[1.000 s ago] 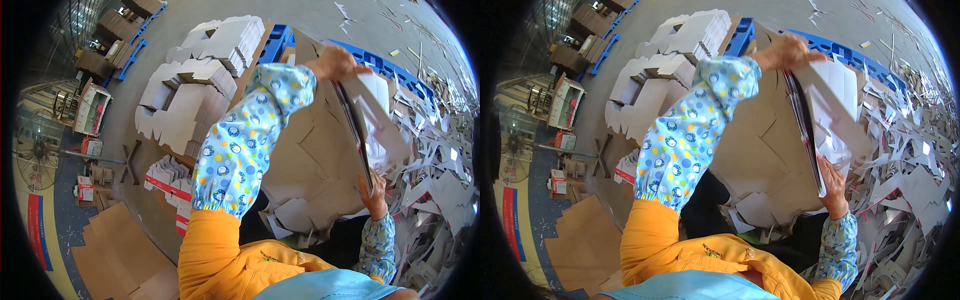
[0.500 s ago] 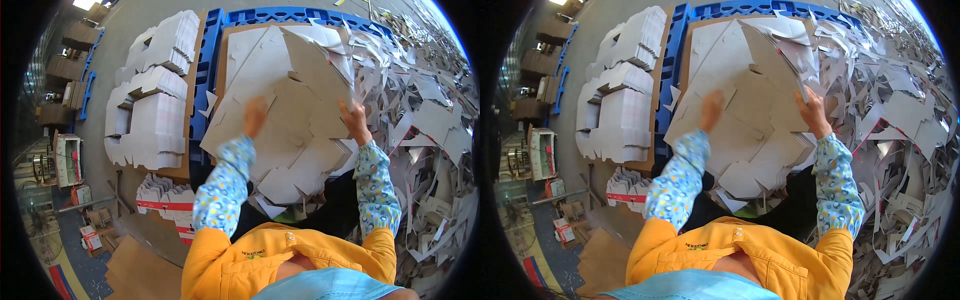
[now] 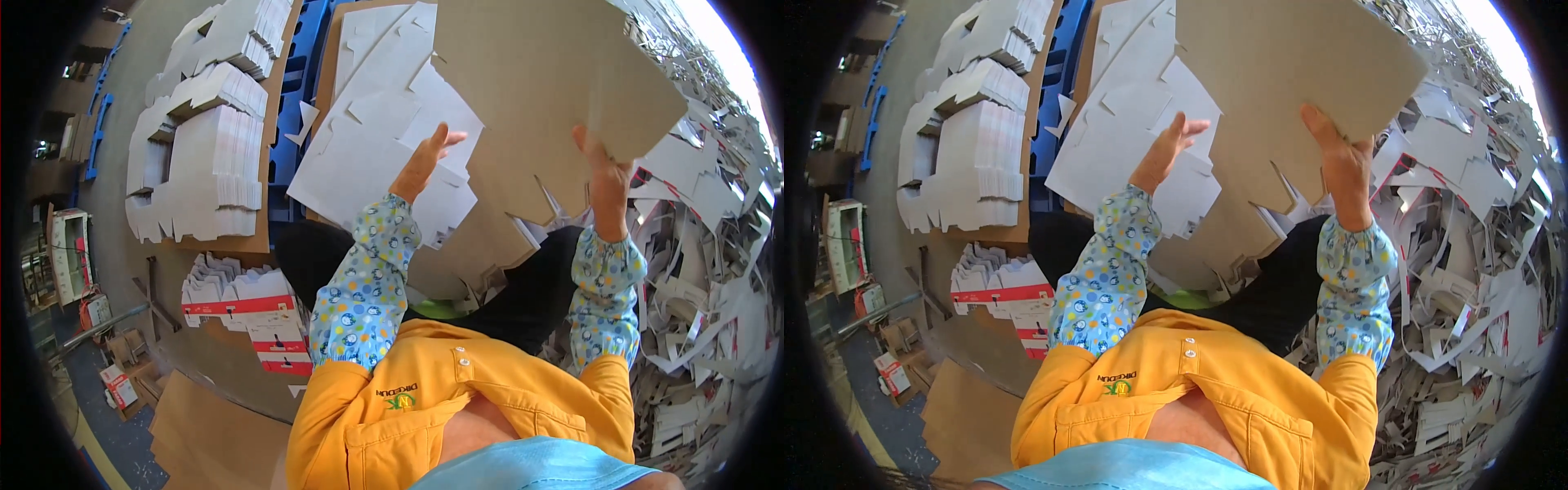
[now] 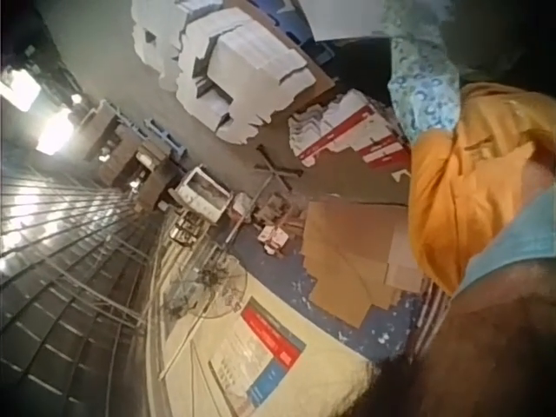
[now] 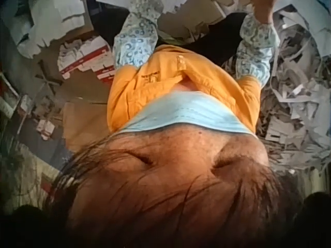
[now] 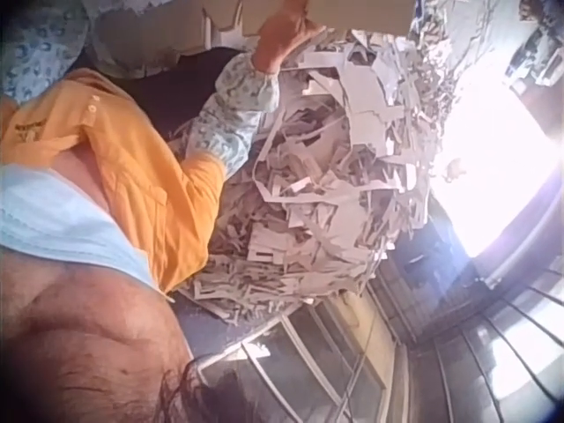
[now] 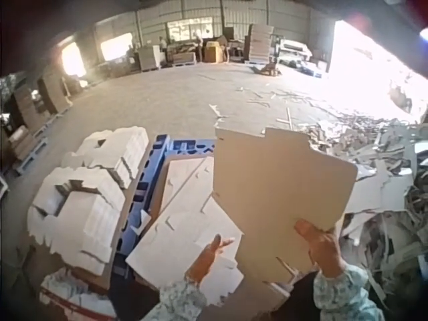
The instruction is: Stripping waste material from die-cut cardboard blanks and stacking the finished pieces.
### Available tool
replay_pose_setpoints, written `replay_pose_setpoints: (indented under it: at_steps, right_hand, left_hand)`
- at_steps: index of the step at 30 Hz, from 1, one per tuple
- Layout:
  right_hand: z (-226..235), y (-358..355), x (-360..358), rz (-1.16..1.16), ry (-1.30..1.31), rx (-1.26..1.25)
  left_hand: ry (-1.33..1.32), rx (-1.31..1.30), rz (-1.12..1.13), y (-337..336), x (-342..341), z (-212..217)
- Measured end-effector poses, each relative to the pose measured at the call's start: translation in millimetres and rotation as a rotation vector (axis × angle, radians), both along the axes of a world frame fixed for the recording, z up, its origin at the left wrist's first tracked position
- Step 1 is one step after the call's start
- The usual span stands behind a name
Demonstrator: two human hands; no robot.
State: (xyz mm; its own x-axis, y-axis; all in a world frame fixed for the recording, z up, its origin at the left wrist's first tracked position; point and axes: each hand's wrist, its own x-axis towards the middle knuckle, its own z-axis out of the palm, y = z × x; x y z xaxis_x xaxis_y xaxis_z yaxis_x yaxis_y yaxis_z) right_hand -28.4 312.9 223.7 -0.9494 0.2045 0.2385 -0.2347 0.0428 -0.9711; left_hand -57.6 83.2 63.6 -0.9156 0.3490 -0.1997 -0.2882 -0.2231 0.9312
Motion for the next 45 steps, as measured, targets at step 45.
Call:
replay_pose_setpoints:
  at_steps: [45]
  right_hand:
    - [167, -298, 125, 1.097, 1.674, 0.439]
  left_hand:
    - [0.716, -0.804, 1.602, -228, 445, 346]
